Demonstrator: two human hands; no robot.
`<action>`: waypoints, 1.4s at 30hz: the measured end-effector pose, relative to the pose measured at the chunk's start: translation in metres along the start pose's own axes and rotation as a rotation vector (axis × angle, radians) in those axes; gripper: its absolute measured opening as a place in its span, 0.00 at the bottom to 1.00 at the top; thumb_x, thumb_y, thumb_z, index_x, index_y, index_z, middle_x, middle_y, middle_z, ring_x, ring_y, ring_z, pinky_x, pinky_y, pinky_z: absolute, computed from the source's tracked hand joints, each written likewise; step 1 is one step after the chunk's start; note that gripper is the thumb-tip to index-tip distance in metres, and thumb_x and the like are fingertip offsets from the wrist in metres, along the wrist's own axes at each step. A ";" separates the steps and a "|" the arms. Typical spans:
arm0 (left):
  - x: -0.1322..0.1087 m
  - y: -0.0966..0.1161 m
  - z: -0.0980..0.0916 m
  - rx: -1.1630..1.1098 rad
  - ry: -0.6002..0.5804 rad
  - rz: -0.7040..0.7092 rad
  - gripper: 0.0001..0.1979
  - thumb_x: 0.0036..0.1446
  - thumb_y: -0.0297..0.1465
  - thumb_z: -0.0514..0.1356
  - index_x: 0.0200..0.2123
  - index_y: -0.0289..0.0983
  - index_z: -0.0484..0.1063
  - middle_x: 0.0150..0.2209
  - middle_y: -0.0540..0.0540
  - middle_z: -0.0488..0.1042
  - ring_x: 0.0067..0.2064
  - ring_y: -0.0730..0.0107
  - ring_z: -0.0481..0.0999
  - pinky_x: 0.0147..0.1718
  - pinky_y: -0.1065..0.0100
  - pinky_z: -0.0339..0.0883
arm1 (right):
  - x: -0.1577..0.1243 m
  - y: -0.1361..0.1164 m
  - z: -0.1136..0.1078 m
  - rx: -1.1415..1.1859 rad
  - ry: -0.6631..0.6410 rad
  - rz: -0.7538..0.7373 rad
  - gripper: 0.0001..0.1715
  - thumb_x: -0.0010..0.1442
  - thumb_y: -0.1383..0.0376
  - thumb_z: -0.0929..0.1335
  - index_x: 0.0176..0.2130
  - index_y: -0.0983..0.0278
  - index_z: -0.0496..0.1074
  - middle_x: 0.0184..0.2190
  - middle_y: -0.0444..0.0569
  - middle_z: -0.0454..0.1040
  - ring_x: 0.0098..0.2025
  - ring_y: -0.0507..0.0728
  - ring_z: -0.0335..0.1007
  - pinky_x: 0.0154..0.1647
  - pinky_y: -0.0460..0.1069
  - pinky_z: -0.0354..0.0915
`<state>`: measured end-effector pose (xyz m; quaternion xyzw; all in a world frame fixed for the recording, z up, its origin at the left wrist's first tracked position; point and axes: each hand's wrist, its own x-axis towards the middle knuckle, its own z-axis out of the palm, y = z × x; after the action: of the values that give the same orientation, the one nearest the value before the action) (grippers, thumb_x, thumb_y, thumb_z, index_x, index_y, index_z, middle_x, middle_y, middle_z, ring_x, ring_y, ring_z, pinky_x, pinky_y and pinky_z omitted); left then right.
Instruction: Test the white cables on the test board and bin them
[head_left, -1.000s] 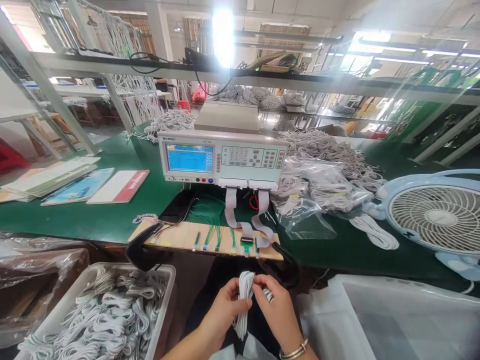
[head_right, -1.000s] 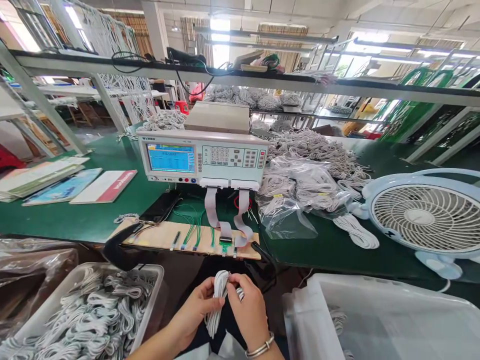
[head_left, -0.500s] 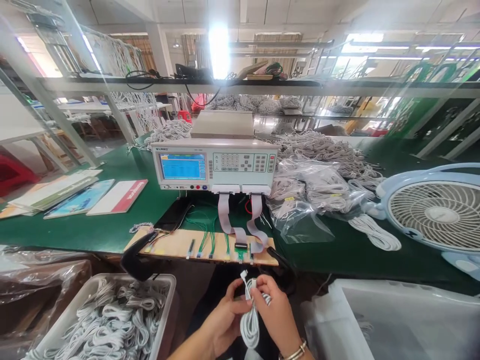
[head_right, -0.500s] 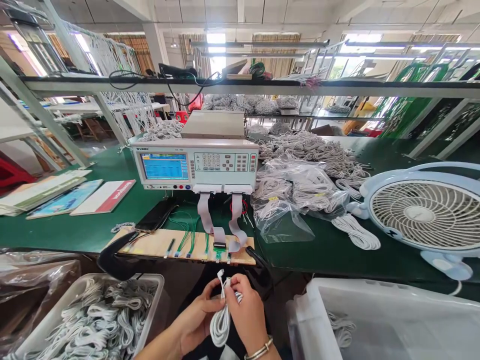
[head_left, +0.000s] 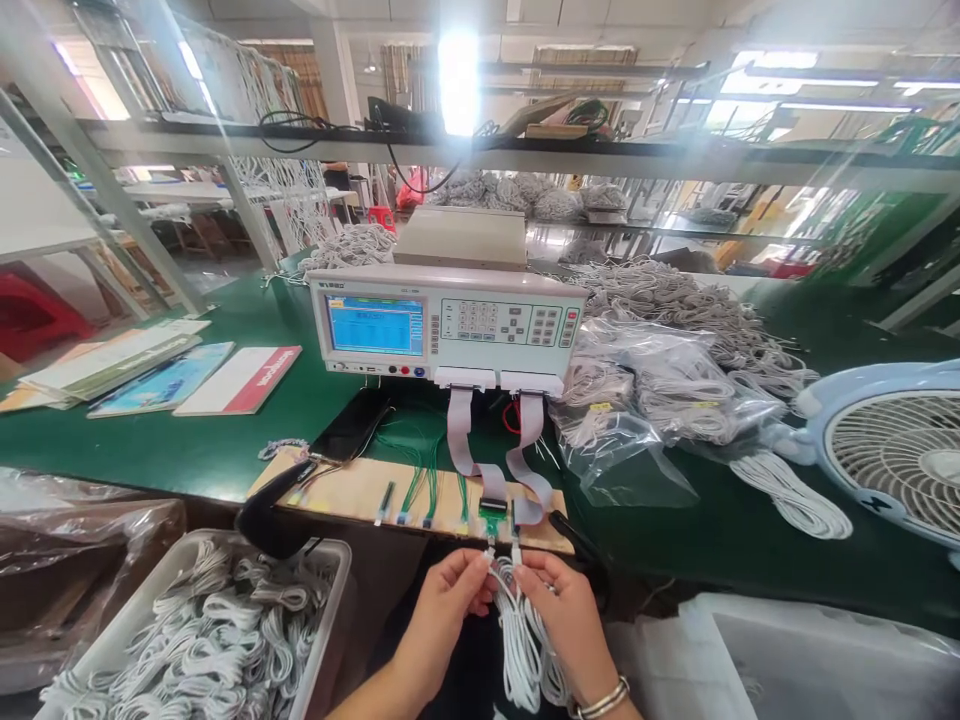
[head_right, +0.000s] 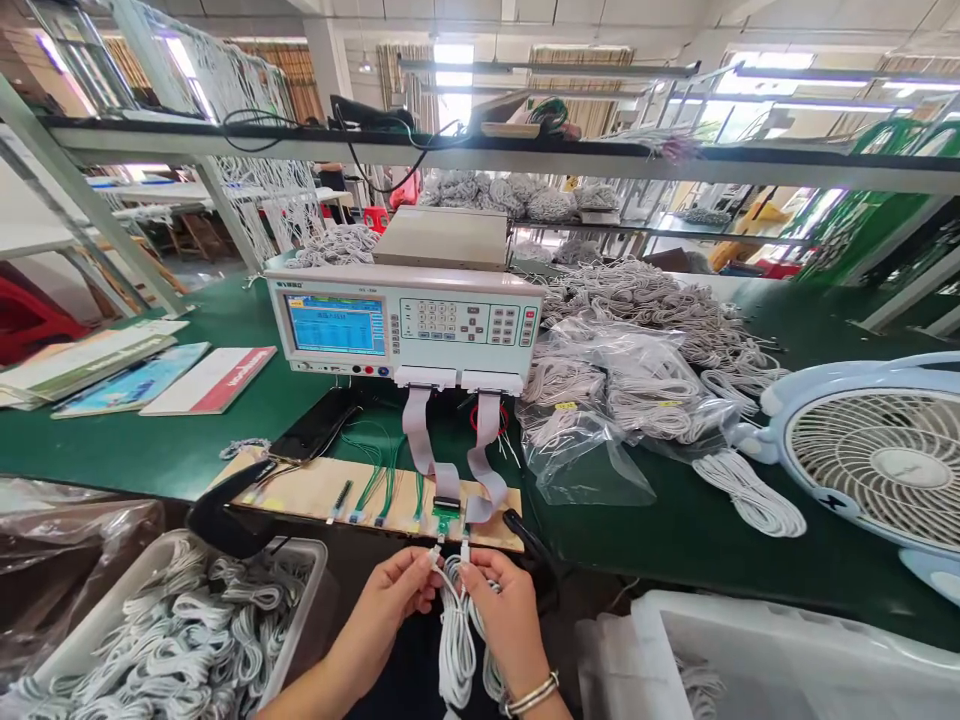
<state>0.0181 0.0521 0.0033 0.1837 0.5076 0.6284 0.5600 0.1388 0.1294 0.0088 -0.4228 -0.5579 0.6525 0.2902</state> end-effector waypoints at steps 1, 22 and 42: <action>0.001 0.001 -0.002 -0.016 0.016 -0.020 0.15 0.46 0.41 0.58 0.27 0.33 0.66 0.24 0.48 0.68 0.25 0.77 0.63 0.24 0.75 0.56 | 0.000 0.001 0.002 0.056 -0.004 0.029 0.13 0.44 0.60 0.70 0.30 0.67 0.72 0.20 0.47 0.73 0.23 0.53 0.66 0.25 0.46 0.61; 0.013 -0.004 0.006 -0.142 0.097 -0.177 0.12 0.42 0.34 0.61 0.22 0.33 0.61 0.20 0.48 0.68 0.19 0.82 0.62 0.18 0.79 0.57 | -0.012 0.007 -0.007 0.025 0.021 0.059 0.22 0.41 0.56 0.70 0.33 0.68 0.71 0.25 0.52 0.76 0.28 0.57 0.70 0.28 0.48 0.63; 0.008 -0.016 0.017 -0.300 0.183 -0.039 0.14 0.42 0.36 0.62 0.20 0.32 0.62 0.21 0.48 0.68 0.21 0.81 0.63 0.23 0.78 0.58 | -0.012 0.011 -0.010 0.062 0.028 0.054 0.16 0.42 0.59 0.70 0.32 0.66 0.72 0.25 0.49 0.75 0.30 0.55 0.69 0.32 0.46 0.62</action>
<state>0.0379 0.0644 -0.0056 0.0301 0.4604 0.7003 0.5447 0.1543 0.1214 0.0007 -0.4375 -0.5219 0.6710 0.2933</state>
